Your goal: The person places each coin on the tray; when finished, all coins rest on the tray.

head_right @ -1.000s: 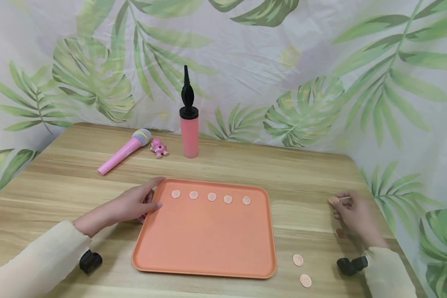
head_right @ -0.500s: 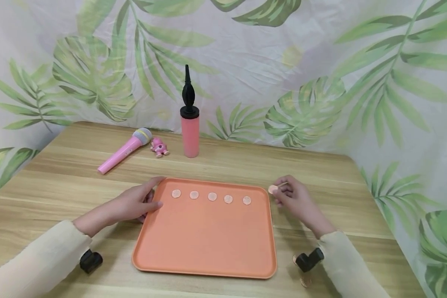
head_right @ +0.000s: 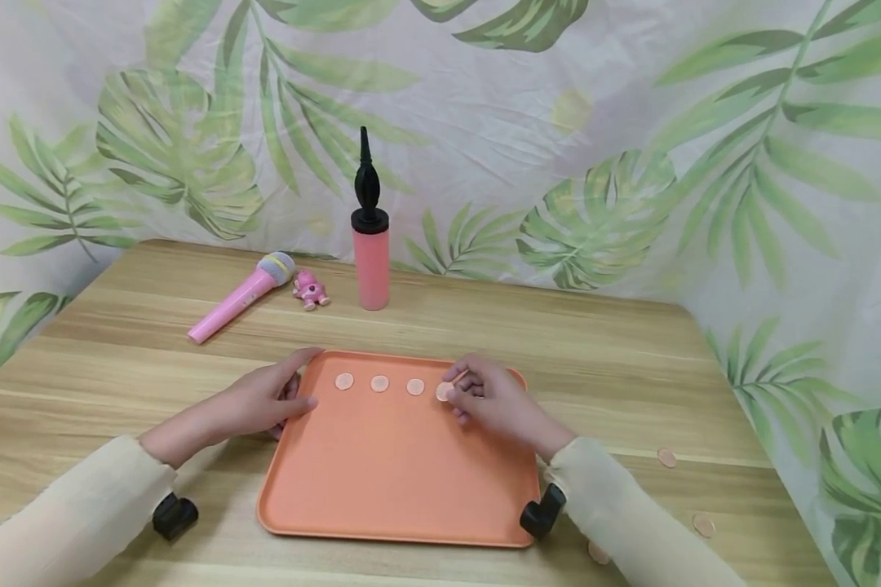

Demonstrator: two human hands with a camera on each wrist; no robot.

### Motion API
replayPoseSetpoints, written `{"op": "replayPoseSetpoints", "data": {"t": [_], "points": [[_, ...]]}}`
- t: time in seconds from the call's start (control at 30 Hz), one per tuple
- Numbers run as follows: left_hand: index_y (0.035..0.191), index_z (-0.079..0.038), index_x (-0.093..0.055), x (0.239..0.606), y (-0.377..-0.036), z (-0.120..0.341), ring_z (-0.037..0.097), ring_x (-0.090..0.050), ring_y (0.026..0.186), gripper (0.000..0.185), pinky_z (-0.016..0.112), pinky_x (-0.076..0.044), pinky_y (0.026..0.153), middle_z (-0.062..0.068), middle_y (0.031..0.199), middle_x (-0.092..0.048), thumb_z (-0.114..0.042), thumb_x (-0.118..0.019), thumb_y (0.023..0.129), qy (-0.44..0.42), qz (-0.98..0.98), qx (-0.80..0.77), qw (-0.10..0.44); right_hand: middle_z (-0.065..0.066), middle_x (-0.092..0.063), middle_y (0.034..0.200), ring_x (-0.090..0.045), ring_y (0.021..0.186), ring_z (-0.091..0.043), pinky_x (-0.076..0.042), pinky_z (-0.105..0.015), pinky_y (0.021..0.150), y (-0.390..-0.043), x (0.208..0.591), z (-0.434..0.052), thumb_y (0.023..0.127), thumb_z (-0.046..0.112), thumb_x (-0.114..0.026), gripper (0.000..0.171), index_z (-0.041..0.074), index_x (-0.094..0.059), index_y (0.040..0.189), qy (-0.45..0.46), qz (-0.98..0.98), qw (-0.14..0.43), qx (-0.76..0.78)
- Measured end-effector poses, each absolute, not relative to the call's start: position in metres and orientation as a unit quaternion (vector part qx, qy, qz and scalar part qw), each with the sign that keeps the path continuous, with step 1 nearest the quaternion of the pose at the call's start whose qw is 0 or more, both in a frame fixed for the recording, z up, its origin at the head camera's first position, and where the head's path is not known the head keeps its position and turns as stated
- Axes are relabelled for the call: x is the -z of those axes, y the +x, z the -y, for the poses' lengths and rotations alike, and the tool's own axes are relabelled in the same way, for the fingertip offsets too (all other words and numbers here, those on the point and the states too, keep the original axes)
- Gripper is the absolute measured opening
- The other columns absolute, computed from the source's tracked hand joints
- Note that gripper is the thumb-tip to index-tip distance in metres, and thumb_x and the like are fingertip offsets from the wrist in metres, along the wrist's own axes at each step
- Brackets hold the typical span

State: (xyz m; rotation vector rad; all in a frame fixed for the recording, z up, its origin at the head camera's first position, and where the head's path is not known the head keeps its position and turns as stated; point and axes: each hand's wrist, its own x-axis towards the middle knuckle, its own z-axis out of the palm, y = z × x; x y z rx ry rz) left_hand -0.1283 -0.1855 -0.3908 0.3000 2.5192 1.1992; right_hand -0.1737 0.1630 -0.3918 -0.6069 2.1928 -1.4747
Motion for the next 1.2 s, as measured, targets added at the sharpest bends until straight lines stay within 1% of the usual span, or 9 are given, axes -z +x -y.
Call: {"op": "replayPoseSetpoints", "data": {"t": [0.17, 0.3, 0.53, 0.77, 1.0, 1.2], "points": [[0.16, 0.0, -0.028, 0.39, -0.128, 0.184, 0.013, -0.059, 0.053, 0.07, 0.029, -0.057, 0.049, 0.006, 0.074, -0.055, -0.008, -0.065, 0.101, 0.109, -0.883, -0.424, 0.167, -0.024, -0.066, 0.095, -0.064, 0.07, -0.012, -0.061, -0.025, 0.065, -0.169, 0.395, -0.143, 0.103, 0.001, -0.062, 0.019, -0.008, -0.058, 0.12, -0.24, -0.784, 0.229, 0.525], [0.161, 0.0, -0.027, 0.39, -0.128, 0.186, 0.013, -0.059, 0.053, 0.071, 0.028, -0.056, 0.049, 0.006, 0.075, -0.055, -0.009, -0.065, 0.101, 0.108, -0.884, -0.424, 0.167, -0.016, -0.065, 0.092, -0.064, 0.069, -0.013, -0.061, -0.025, 0.065, -0.166, 0.398, -0.121, 0.103, 0.004, -0.062, 0.017, -0.004, -0.059, 0.117, -0.253, -0.774, 0.257, 0.521], [0.161, 0.0, -0.027, 0.392, -0.129, 0.185, 0.013, -0.059, 0.055, 0.072, 0.029, -0.056, 0.05, 0.007, 0.076, -0.056, -0.01, -0.065, 0.102, 0.107, -0.885, -0.42, 0.169, -0.02, -0.067, 0.093, -0.063, 0.068, -0.011, -0.06, -0.023, 0.063, -0.158, 0.399, -0.087, 0.102, 0.001, -0.062, 0.013, -0.005, -0.06, 0.113, -0.29, -0.761, 0.277, 0.51], [0.161, 0.0, -0.027, 0.393, -0.131, 0.186, 0.013, -0.059, 0.054, 0.072, 0.029, -0.057, 0.049, 0.007, 0.076, -0.056, -0.008, -0.065, 0.101, 0.112, -0.884, -0.422, 0.167, -0.016, -0.069, 0.093, -0.063, 0.069, -0.011, -0.06, -0.022, 0.064, -0.154, 0.399, -0.062, 0.103, 0.004, -0.063, 0.012, 0.0, -0.062, 0.114, -0.305, -0.768, 0.289, 0.483], [0.161, 0.001, -0.026, 0.394, -0.133, 0.186, 0.012, -0.061, 0.054, 0.072, 0.03, -0.058, 0.05, 0.007, 0.075, -0.057, -0.007, -0.065, 0.101, 0.114, -0.881, -0.427, 0.168, -0.011, -0.067, 0.088, -0.061, 0.066, -0.009, -0.058, -0.02, 0.06, -0.152, 0.395, -0.048, 0.103, 0.005, -0.064, 0.011, 0.002, -0.063, 0.113, -0.319, -0.79, 0.279, 0.442], [0.161, 0.0, -0.026, 0.394, -0.131, 0.186, 0.013, -0.06, 0.054, 0.073, 0.03, -0.058, 0.05, 0.007, 0.074, -0.056, -0.008, -0.065, 0.101, 0.108, -0.881, -0.427, 0.171, -0.002, -0.064, 0.081, -0.059, 0.063, -0.005, -0.057, -0.019, 0.059, -0.151, 0.395, -0.043, 0.102, 0.006, -0.065, 0.006, 0.006, -0.064, 0.109, -0.331, -0.811, 0.267, 0.402]]}}
